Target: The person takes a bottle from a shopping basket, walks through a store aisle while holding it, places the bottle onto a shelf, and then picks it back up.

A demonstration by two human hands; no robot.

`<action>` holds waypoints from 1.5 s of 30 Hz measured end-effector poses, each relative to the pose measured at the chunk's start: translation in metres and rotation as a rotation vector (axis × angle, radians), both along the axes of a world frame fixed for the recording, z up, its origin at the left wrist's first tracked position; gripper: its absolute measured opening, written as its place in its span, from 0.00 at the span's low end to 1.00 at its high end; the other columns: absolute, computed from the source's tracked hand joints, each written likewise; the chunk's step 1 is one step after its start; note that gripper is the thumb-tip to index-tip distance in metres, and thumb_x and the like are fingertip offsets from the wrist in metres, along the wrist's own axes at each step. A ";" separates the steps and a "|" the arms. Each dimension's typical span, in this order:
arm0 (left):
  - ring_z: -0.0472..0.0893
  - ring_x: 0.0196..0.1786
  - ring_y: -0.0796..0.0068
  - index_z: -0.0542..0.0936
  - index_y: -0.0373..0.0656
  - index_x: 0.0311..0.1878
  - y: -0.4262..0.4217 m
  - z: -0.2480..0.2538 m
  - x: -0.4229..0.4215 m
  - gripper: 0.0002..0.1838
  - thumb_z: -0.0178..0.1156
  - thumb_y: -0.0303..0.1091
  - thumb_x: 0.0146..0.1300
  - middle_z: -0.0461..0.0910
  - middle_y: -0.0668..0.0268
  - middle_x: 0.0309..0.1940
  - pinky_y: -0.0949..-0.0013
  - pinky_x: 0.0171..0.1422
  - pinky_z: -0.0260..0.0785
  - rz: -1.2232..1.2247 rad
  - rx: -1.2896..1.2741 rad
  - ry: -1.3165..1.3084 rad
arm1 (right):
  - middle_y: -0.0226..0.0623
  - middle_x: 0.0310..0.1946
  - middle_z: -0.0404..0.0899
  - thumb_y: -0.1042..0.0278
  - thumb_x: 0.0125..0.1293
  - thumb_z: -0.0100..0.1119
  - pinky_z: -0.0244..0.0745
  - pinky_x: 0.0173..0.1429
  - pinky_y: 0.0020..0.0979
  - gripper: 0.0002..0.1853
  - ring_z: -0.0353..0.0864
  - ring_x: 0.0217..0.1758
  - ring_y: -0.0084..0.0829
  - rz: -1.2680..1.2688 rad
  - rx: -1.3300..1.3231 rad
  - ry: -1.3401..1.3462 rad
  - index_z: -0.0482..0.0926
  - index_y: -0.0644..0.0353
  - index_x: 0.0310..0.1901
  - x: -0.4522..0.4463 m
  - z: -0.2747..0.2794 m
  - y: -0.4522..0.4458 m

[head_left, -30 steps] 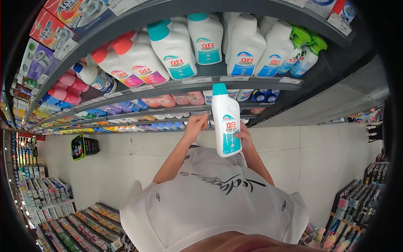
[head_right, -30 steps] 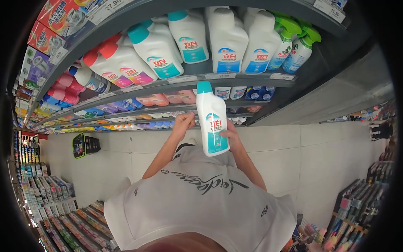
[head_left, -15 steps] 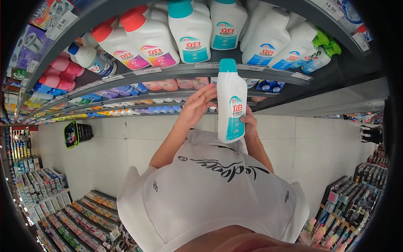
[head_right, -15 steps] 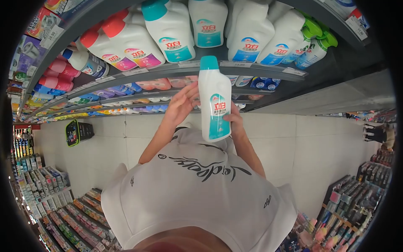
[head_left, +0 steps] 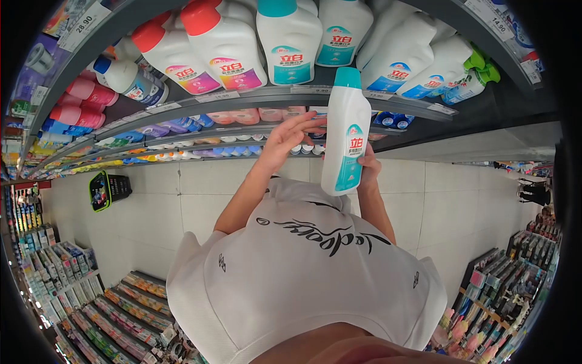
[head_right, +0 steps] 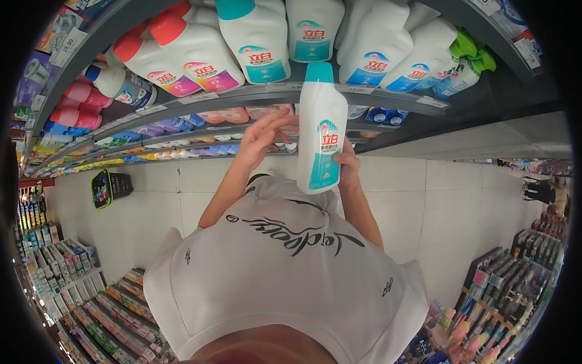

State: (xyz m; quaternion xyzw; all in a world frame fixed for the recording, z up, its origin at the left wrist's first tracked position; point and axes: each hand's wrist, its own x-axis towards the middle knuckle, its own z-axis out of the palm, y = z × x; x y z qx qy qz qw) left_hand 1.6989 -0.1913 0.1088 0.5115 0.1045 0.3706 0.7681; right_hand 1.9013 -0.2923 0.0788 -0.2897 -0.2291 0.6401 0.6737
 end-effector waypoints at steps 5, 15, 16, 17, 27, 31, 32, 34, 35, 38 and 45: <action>0.75 0.56 0.67 0.64 0.38 0.66 0.002 0.003 -0.003 0.26 0.53 0.35 0.67 0.72 0.54 0.61 0.69 0.54 0.68 0.025 0.086 0.047 | 0.61 0.50 0.73 0.62 0.37 0.54 0.77 0.54 0.54 0.44 0.78 0.50 0.54 -0.034 -0.010 -0.020 0.60 0.75 0.61 0.002 -0.008 0.002; 0.79 0.48 0.70 0.75 0.33 0.52 0.003 -0.005 -0.011 0.14 0.56 0.20 0.62 0.80 0.55 0.46 0.71 0.48 0.72 0.135 0.053 0.055 | 0.65 0.47 0.75 0.61 0.37 0.56 0.78 0.53 0.50 0.44 0.80 0.46 0.54 -0.040 0.002 -0.012 0.61 0.77 0.59 -0.001 -0.011 0.004; 0.79 0.48 0.71 0.77 0.32 0.49 0.003 -0.006 -0.013 0.12 0.57 0.18 0.60 0.81 0.56 0.44 0.72 0.48 0.73 0.148 0.014 0.106 | 0.65 0.46 0.75 0.60 0.38 0.57 0.78 0.52 0.49 0.44 0.81 0.45 0.54 -0.037 -0.003 -0.007 0.61 0.77 0.59 -0.003 -0.009 0.004; 0.79 0.48 0.71 0.77 0.32 0.49 0.002 -0.006 -0.014 0.12 0.57 0.18 0.60 0.81 0.56 0.44 0.72 0.48 0.73 0.146 0.018 0.106 | 0.65 0.46 0.75 0.60 0.38 0.57 0.78 0.52 0.49 0.44 0.81 0.45 0.54 -0.039 0.000 -0.007 0.61 0.77 0.59 -0.004 -0.008 0.004; 0.71 0.36 0.82 0.75 0.34 0.34 0.009 -0.008 -0.008 0.03 0.57 0.16 0.60 0.73 0.67 0.34 0.78 0.41 0.64 0.278 0.183 0.062 | 0.61 0.48 0.75 0.62 0.37 0.57 0.78 0.52 0.50 0.43 0.80 0.47 0.53 -0.053 -0.023 -0.002 0.62 0.76 0.59 -0.001 -0.016 0.006; 0.68 0.35 0.84 0.72 0.35 0.34 0.010 -0.007 -0.007 0.02 0.54 0.20 0.64 0.71 0.68 0.33 0.80 0.39 0.61 0.278 0.211 0.064 | 0.53 0.50 0.76 0.69 0.39 0.57 0.74 0.58 0.37 0.40 0.80 0.50 0.42 0.013 0.011 0.099 0.62 0.73 0.60 -0.003 -0.001 0.005; 0.68 0.35 0.84 0.72 0.35 0.34 0.010 -0.008 -0.007 0.02 0.54 0.20 0.64 0.71 0.68 0.33 0.80 0.39 0.61 0.275 0.212 0.064 | 0.53 0.50 0.76 0.69 0.39 0.57 0.74 0.58 0.37 0.40 0.80 0.50 0.42 0.010 0.013 0.100 0.62 0.73 0.60 -0.002 -0.004 0.005; 0.68 0.34 0.85 0.71 0.37 0.34 0.011 -0.009 -0.008 0.05 0.52 0.26 0.67 0.71 0.70 0.32 0.80 0.38 0.60 0.282 0.208 0.138 | 0.52 0.50 0.76 0.68 0.39 0.57 0.75 0.57 0.36 0.40 0.80 0.50 0.41 0.025 0.015 0.082 0.62 0.73 0.60 0.001 -0.010 0.006; 0.68 0.34 0.85 0.71 0.37 0.34 0.011 -0.009 -0.008 0.05 0.52 0.26 0.67 0.71 0.70 0.32 0.80 0.38 0.60 0.280 0.209 0.137 | 0.52 0.50 0.76 0.68 0.39 0.57 0.75 0.57 0.36 0.40 0.80 0.50 0.41 0.023 0.016 0.081 0.62 0.73 0.60 0.002 -0.010 0.006; 0.67 0.31 0.86 0.71 0.39 0.35 0.010 -0.008 -0.008 0.07 0.51 0.30 0.69 0.70 0.72 0.28 0.80 0.35 0.59 0.242 0.128 0.143 | 0.51 0.49 0.77 0.68 0.39 0.57 0.76 0.56 0.35 0.41 0.81 0.49 0.40 0.052 0.019 0.052 0.61 0.73 0.60 0.002 -0.004 0.006; 0.65 0.24 0.88 0.71 0.40 0.35 0.012 -0.009 -0.006 0.07 0.51 0.30 0.70 0.69 0.74 0.20 0.81 0.28 0.55 0.249 0.078 0.165 | 0.50 0.49 0.77 0.68 0.38 0.56 0.77 0.55 0.33 0.42 0.81 0.48 0.38 0.002 -0.018 0.014 0.61 0.73 0.61 0.004 -0.001 0.007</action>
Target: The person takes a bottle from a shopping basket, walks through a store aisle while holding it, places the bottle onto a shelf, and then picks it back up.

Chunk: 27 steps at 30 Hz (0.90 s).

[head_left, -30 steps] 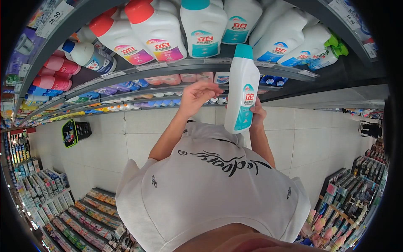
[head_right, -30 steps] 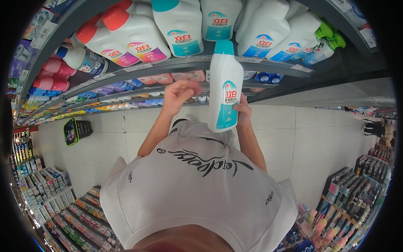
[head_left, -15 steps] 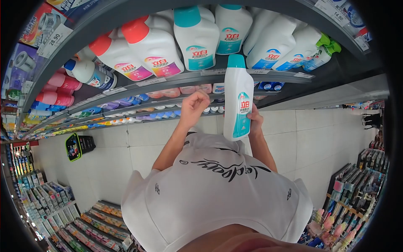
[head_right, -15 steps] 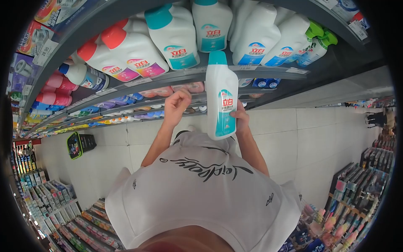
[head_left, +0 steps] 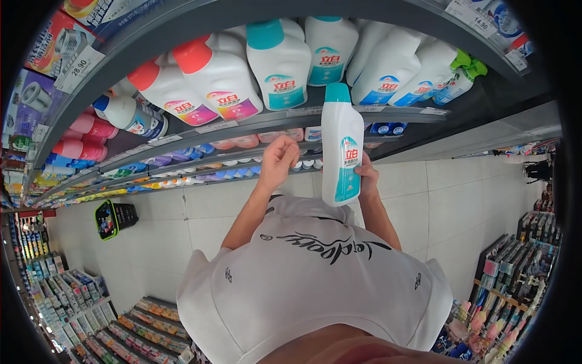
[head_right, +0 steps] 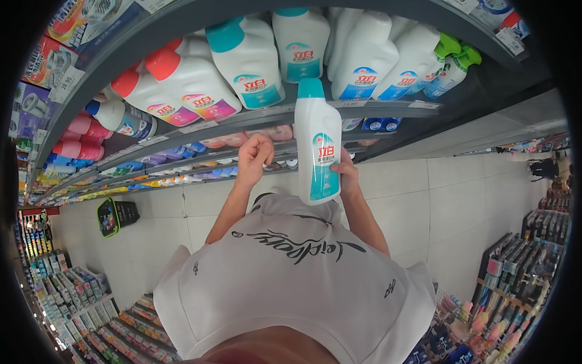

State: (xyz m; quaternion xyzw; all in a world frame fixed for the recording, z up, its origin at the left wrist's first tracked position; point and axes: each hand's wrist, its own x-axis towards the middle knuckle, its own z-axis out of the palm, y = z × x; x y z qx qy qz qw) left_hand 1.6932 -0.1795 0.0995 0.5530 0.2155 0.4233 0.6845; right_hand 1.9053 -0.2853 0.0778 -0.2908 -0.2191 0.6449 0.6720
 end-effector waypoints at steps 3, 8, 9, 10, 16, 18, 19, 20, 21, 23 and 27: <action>0.65 0.24 0.88 0.73 0.39 0.34 -0.001 0.002 -0.002 0.06 0.54 0.28 0.68 0.70 0.75 0.21 0.82 0.28 0.54 -0.024 -0.041 0.027 | 0.50 0.49 0.77 0.68 0.38 0.56 0.77 0.55 0.33 0.42 0.81 0.48 0.38 0.003 0.007 0.006 0.61 0.73 0.61 0.001 -0.001 0.001; 0.67 0.26 0.88 0.75 0.38 0.30 -0.001 0.003 0.003 0.04 0.59 0.21 0.62 0.72 0.75 0.25 0.82 0.30 0.55 0.005 -0.015 -0.010 | 0.49 0.49 0.77 0.68 0.37 0.56 0.77 0.55 0.33 0.42 0.81 0.48 0.38 0.028 0.012 0.007 0.62 0.73 0.61 0.003 -0.004 0.002; 0.67 0.28 0.87 0.75 0.37 0.30 -0.001 0.003 0.004 0.04 0.59 0.20 0.60 0.72 0.74 0.26 0.82 0.32 0.56 0.005 0.028 -0.019 | 0.57 0.49 0.76 0.66 0.36 0.55 0.78 0.53 0.41 0.43 0.81 0.47 0.47 -0.007 0.002 -0.040 0.61 0.75 0.60 0.001 -0.003 0.002; 0.68 0.30 0.86 0.76 0.36 0.29 0.000 0.004 0.004 0.05 0.60 0.18 0.59 0.72 0.73 0.27 0.81 0.33 0.57 0.005 0.072 -0.028 | 0.64 0.49 0.74 0.63 0.35 0.54 0.79 0.51 0.50 0.44 0.80 0.47 0.56 -0.042 -0.008 -0.087 0.60 0.77 0.60 0.000 -0.002 0.002; 0.66 0.34 0.83 0.74 0.33 0.30 0.002 0.008 0.004 0.04 0.58 0.18 0.59 0.70 0.70 0.29 0.78 0.39 0.58 -0.028 0.204 -0.045 | 0.49 0.49 0.77 0.68 0.38 0.56 0.77 0.55 0.33 0.42 0.81 0.48 0.38 0.028 0.021 0.010 0.61 0.72 0.62 0.001 0.002 0.000; 0.66 0.34 0.83 0.74 0.35 0.31 0.001 0.006 0.003 0.04 0.57 0.20 0.62 0.69 0.71 0.29 0.78 0.39 0.58 -0.037 0.148 -0.052 | 0.49 0.49 0.77 0.68 0.38 0.56 0.77 0.55 0.33 0.42 0.81 0.48 0.38 0.030 0.018 0.008 0.61 0.72 0.62 0.002 0.001 -0.001; 0.66 0.34 0.83 0.73 0.36 0.32 0.000 0.005 0.002 0.04 0.56 0.23 0.64 0.69 0.72 0.29 0.79 0.39 0.58 -0.046 0.090 -0.060 | 0.49 0.49 0.77 0.68 0.38 0.56 0.77 0.55 0.33 0.43 0.81 0.48 0.38 0.033 0.014 0.006 0.60 0.72 0.62 0.001 0.002 -0.001; 0.66 0.34 0.83 0.73 0.36 0.32 0.000 0.004 0.001 0.04 0.56 0.23 0.64 0.69 0.72 0.29 0.79 0.39 0.58 -0.046 0.090 -0.059 | 0.49 0.49 0.77 0.68 0.38 0.56 0.77 0.55 0.33 0.43 0.81 0.48 0.38 0.033 0.014 0.006 0.60 0.72 0.62 0.001 0.003 -0.002; 0.65 0.33 0.84 0.72 0.37 0.33 -0.001 0.002 0.001 0.05 0.54 0.26 0.66 0.68 0.72 0.29 0.79 0.37 0.57 -0.041 0.091 -0.011 | 0.49 0.49 0.77 0.69 0.38 0.56 0.77 0.55 0.33 0.43 0.81 0.48 0.38 0.024 0.006 0.000 0.60 0.72 0.62 0.000 0.005 -0.003; 0.65 0.31 0.85 0.72 0.39 0.34 -0.001 -0.002 0.000 0.06 0.52 0.28 0.68 0.68 0.73 0.28 0.80 0.36 0.56 -0.035 0.093 0.037 | 0.50 0.49 0.77 0.69 0.38 0.56 0.77 0.55 0.33 0.43 0.81 0.48 0.38 0.016 -0.002 -0.008 0.60 0.72 0.62 0.000 0.004 -0.003; 0.62 0.24 0.87 0.70 0.41 0.33 -0.001 -0.003 0.001 0.09 0.49 0.31 0.71 0.66 0.74 0.22 0.80 0.29 0.53 -0.049 0.009 -0.029 | 0.50 0.49 0.77 0.69 0.38 0.55 0.77 0.55 0.33 0.42 0.81 0.48 0.38 0.045 0.020 0.008 0.60 0.73 0.62 0.000 0.003 -0.002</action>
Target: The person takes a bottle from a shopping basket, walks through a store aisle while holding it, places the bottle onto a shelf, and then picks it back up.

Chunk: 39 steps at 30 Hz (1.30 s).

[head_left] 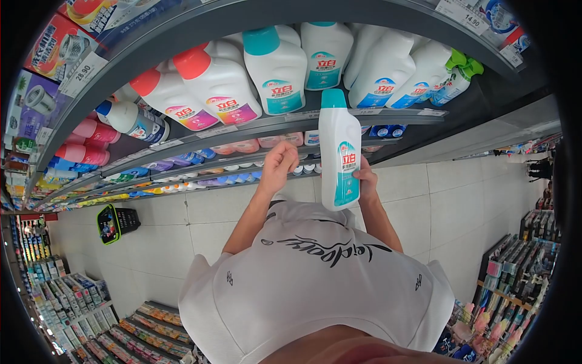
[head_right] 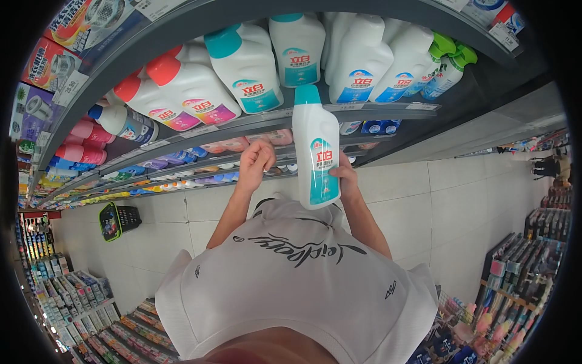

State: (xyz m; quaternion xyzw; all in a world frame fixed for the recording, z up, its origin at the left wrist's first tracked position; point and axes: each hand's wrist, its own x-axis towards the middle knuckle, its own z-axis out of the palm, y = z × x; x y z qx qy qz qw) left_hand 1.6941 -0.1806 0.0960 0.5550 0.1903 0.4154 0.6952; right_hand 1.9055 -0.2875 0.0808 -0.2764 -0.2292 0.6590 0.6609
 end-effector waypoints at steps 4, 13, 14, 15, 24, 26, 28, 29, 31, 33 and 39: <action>0.61 0.21 0.87 0.70 0.40 0.33 -0.001 0.003 0.000 0.08 0.48 0.31 0.71 0.65 0.74 0.18 0.79 0.25 0.52 -0.014 -0.057 -0.031 | 0.51 0.50 0.77 0.69 0.38 0.55 0.77 0.55 0.33 0.42 0.82 0.48 0.39 -0.004 -0.006 -0.004 0.61 0.73 0.62 0.000 0.001 0.000; 0.66 0.28 0.86 0.77 0.34 0.33 -0.002 0.003 -0.001 0.02 0.58 0.21 0.62 0.69 0.73 0.24 0.81 0.32 0.57 -0.003 0.027 0.015 | 0.50 0.49 0.77 0.70 0.37 0.56 0.77 0.55 0.33 0.43 0.82 0.48 0.38 -0.019 -0.024 -0.019 0.60 0.72 0.62 0.000 0.000 -0.001; 0.66 0.28 0.86 0.77 0.34 0.33 -0.001 0.003 -0.001 0.02 0.58 0.21 0.62 0.69 0.73 0.24 0.81 0.32 0.57 -0.003 0.027 0.015 | 0.50 0.49 0.77 0.70 0.37 0.56 0.77 0.55 0.33 0.43 0.82 0.48 0.38 -0.019 -0.024 -0.020 0.60 0.72 0.62 -0.001 0.001 -0.001; 0.66 0.29 0.86 0.77 0.33 0.32 0.000 0.003 -0.001 0.02 0.58 0.20 0.61 0.69 0.72 0.26 0.81 0.34 0.57 0.000 0.066 0.010 | 0.50 0.49 0.77 0.69 0.38 0.56 0.77 0.55 0.33 0.42 0.82 0.48 0.38 -0.028 -0.033 -0.025 0.60 0.72 0.62 -0.001 0.002 -0.002; 0.65 0.30 0.85 0.72 0.37 0.32 0.000 0.002 -0.003 0.07 0.52 0.27 0.68 0.68 0.73 0.27 0.80 0.35 0.57 0.004 0.104 0.029 | 0.50 0.49 0.77 0.70 0.38 0.56 0.78 0.55 0.33 0.42 0.82 0.47 0.38 -0.011 -0.014 -0.008 0.60 0.72 0.62 -0.002 -0.002 -0.001; 0.64 0.28 0.85 0.71 0.39 0.33 0.000 -0.003 -0.004 0.08 0.50 0.30 0.70 0.68 0.73 0.26 0.80 0.33 0.56 -0.001 0.099 0.056 | 0.50 0.49 0.77 0.70 0.38 0.56 0.78 0.55 0.33 0.42 0.82 0.47 0.38 0.000 -0.012 -0.007 0.61 0.72 0.62 -0.002 -0.002 0.000; 0.63 0.24 0.86 0.69 0.40 0.34 0.000 -0.004 -0.005 0.09 0.48 0.32 0.71 0.67 0.73 0.23 0.80 0.29 0.54 -0.036 -0.016 -0.013 | 0.50 0.49 0.77 0.70 0.38 0.56 0.78 0.55 0.33 0.42 0.82 0.47 0.38 -0.012 -0.014 -0.008 0.61 0.72 0.62 -0.003 0.000 0.000; 0.63 0.24 0.86 0.69 0.40 0.34 0.000 -0.003 -0.005 0.09 0.48 0.32 0.71 0.67 0.73 0.23 0.80 0.29 0.54 -0.036 -0.016 -0.012 | 0.50 0.49 0.77 0.70 0.38 0.56 0.78 0.55 0.33 0.42 0.82 0.47 0.38 -0.012 -0.014 -0.008 0.61 0.72 0.62 -0.003 -0.002 0.000; 0.63 0.21 0.86 0.68 0.41 0.35 0.000 0.002 -0.006 0.08 0.47 0.32 0.72 0.66 0.73 0.20 0.79 0.25 0.53 -0.023 -0.045 -0.042 | 0.50 0.49 0.77 0.70 0.38 0.56 0.78 0.55 0.33 0.41 0.82 0.47 0.37 0.007 0.009 0.002 0.62 0.72 0.61 -0.002 -0.007 0.001; 0.63 0.21 0.86 0.69 0.40 0.35 0.000 0.003 -0.008 0.08 0.47 0.31 0.72 0.67 0.73 0.19 0.79 0.25 0.53 -0.041 -0.061 -0.045 | 0.50 0.49 0.77 0.70 0.38 0.56 0.78 0.55 0.33 0.41 0.82 0.47 0.37 0.000 0.000 -0.003 0.62 0.72 0.61 -0.002 -0.006 0.001; 0.65 0.22 0.86 0.74 0.37 0.35 -0.001 -0.002 -0.009 0.05 0.51 0.27 0.68 0.69 0.74 0.18 0.80 0.26 0.55 -0.022 -0.052 0.032 | 0.49 0.49 0.78 0.69 0.37 0.56 0.78 0.54 0.33 0.42 0.82 0.47 0.37 -0.005 -0.016 -0.015 0.62 0.72 0.61 -0.003 -0.005 0.001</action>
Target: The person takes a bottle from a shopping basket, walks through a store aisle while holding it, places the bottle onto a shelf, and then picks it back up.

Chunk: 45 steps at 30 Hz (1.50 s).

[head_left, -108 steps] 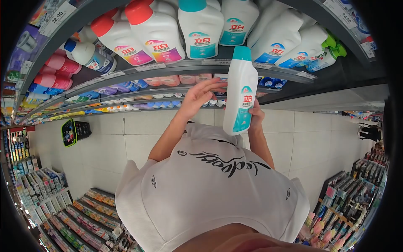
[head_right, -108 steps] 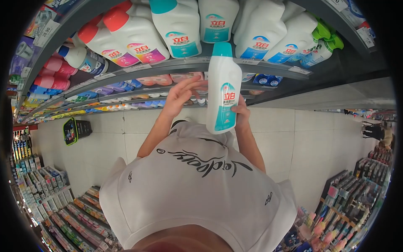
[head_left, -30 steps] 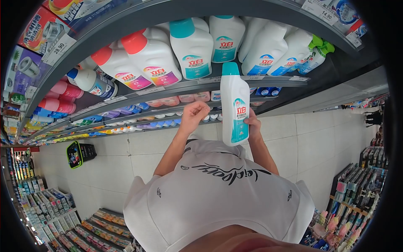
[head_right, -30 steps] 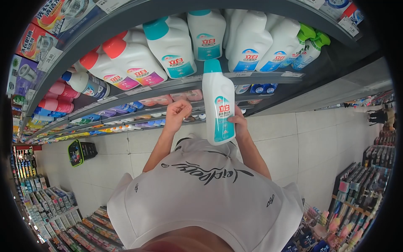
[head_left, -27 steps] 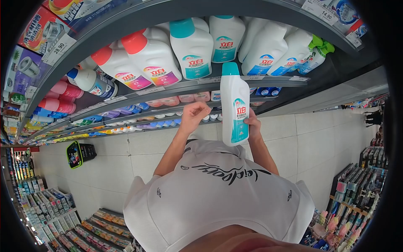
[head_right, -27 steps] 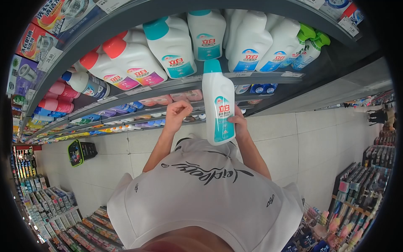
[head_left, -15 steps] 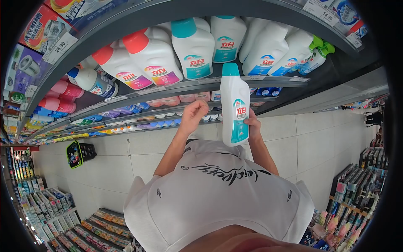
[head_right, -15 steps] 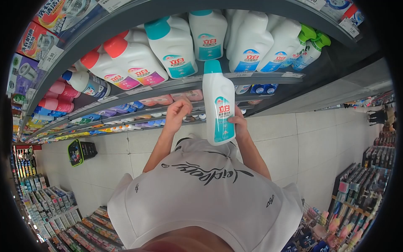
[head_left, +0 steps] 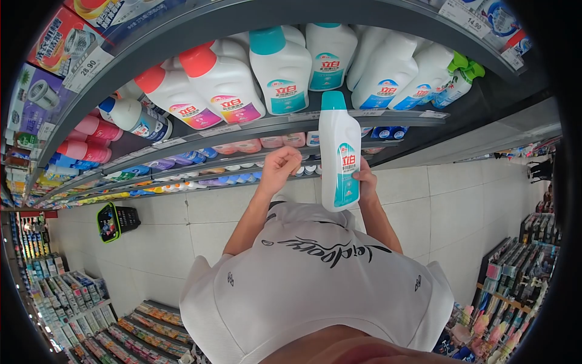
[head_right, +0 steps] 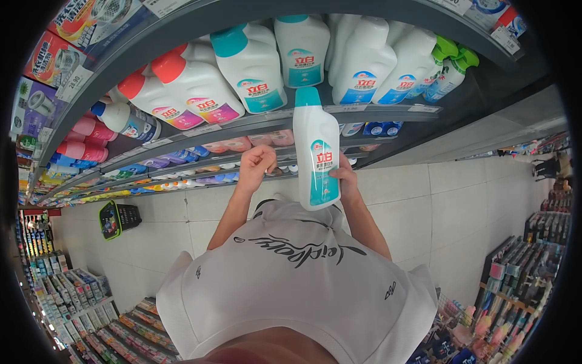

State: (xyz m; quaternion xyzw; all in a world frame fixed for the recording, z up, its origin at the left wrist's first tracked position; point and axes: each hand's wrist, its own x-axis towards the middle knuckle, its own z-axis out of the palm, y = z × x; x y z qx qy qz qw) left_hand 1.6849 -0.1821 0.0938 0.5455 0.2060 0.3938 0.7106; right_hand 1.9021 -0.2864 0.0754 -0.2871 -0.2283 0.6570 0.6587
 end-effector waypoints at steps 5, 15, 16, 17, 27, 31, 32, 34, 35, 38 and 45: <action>0.67 0.27 0.84 0.77 0.35 0.32 -0.002 0.007 0.001 0.03 0.57 0.22 0.63 0.71 0.73 0.23 0.80 0.32 0.59 0.098 0.060 0.092 | 0.49 0.48 0.78 0.68 0.37 0.57 0.78 0.54 0.32 0.42 0.82 0.47 0.37 -0.002 -0.001 -0.020 0.62 0.72 0.61 -0.001 0.001 0.000; 0.69 0.31 0.82 0.73 0.36 0.32 0.002 0.006 0.002 0.07 0.52 0.26 0.67 0.73 0.68 0.28 0.78 0.37 0.61 0.002 0.134 0.003 | 0.49 0.48 0.78 0.68 0.37 0.56 0.77 0.54 0.32 0.42 0.82 0.47 0.37 -0.021 -0.010 -0.025 0.62 0.72 0.61 -0.002 0.008 -0.001; 0.69 0.30 0.82 0.72 0.37 0.33 0.001 0.006 0.002 0.08 0.50 0.28 0.69 0.73 0.68 0.26 0.77 0.36 0.62 -0.039 0.080 0.018 | 0.49 0.49 0.78 0.68 0.37 0.56 0.77 0.54 0.32 0.42 0.82 0.47 0.37 -0.024 -0.016 -0.023 0.62 0.72 0.61 -0.003 0.009 -0.002; 0.69 0.30 0.82 0.72 0.37 0.33 0.000 0.006 0.002 0.08 0.50 0.28 0.69 0.73 0.68 0.26 0.77 0.36 0.62 -0.040 0.080 0.019 | 0.49 0.49 0.78 0.68 0.37 0.56 0.77 0.54 0.32 0.42 0.82 0.47 0.37 -0.025 -0.016 -0.022 0.62 0.72 0.61 -0.003 0.008 -0.002; 0.71 0.21 0.82 0.73 0.38 0.36 -0.001 0.008 -0.001 0.07 0.49 0.30 0.70 0.75 0.66 0.20 0.78 0.26 0.61 -0.118 -0.044 0.024 | 0.49 0.49 0.77 0.69 0.37 0.56 0.78 0.54 0.32 0.42 0.82 0.47 0.37 -0.034 -0.006 -0.015 0.62 0.72 0.61 -0.003 0.010 -0.001; 0.73 0.22 0.83 0.77 0.35 0.36 -0.004 0.007 0.003 0.05 0.56 0.27 0.66 0.77 0.66 0.22 0.78 0.26 0.63 -0.081 -0.025 0.066 | 0.49 0.50 0.77 0.69 0.36 0.55 0.77 0.55 0.33 0.43 0.82 0.48 0.37 -0.020 -0.005 -0.023 0.61 0.72 0.62 -0.002 0.011 0.000; 0.73 0.22 0.83 0.77 0.35 0.36 -0.004 0.006 0.003 0.05 0.56 0.27 0.66 0.77 0.66 0.22 0.78 0.26 0.63 -0.082 -0.024 0.066 | 0.49 0.50 0.77 0.69 0.36 0.55 0.77 0.55 0.33 0.43 0.82 0.48 0.37 -0.020 -0.004 -0.022 0.61 0.72 0.62 -0.002 0.011 0.000; 0.73 0.25 0.83 0.79 0.34 0.33 -0.002 0.003 0.002 0.02 0.60 0.23 0.61 0.77 0.67 0.25 0.79 0.30 0.64 -0.052 0.009 0.088 | 0.49 0.50 0.77 0.70 0.36 0.55 0.77 0.56 0.33 0.44 0.81 0.49 0.38 -0.033 -0.011 -0.010 0.60 0.72 0.62 -0.003 0.011 0.000; 0.73 0.25 0.83 0.79 0.34 0.33 -0.002 0.002 0.002 0.02 0.60 0.23 0.61 0.77 0.67 0.25 0.79 0.30 0.64 -0.052 0.010 0.089 | 0.49 0.50 0.77 0.70 0.36 0.55 0.77 0.56 0.33 0.44 0.81 0.49 0.38 -0.033 -0.011 -0.009 0.60 0.72 0.62 -0.003 0.011 0.001; 0.74 0.30 0.82 0.79 0.35 0.32 0.002 -0.003 0.002 0.01 0.63 0.21 0.57 0.77 0.67 0.27 0.79 0.34 0.64 -0.020 0.135 0.043 | 0.55 0.48 0.77 0.65 0.36 0.55 0.78 0.54 0.40 0.42 0.82 0.46 0.45 -0.066 -0.014 -0.065 0.61 0.74 0.59 -0.003 0.009 0.002; 0.75 0.33 0.80 0.75 0.36 0.31 -0.001 0.007 0.006 0.06 0.63 0.16 0.54 0.78 0.65 0.30 0.76 0.40 0.66 -0.043 0.095 -0.017 | 0.50 0.50 0.77 0.69 0.35 0.55 0.77 0.57 0.34 0.45 0.81 0.49 0.38 -0.014 0.008 -0.024 0.60 0.72 0.63 0.000 0.006 0.001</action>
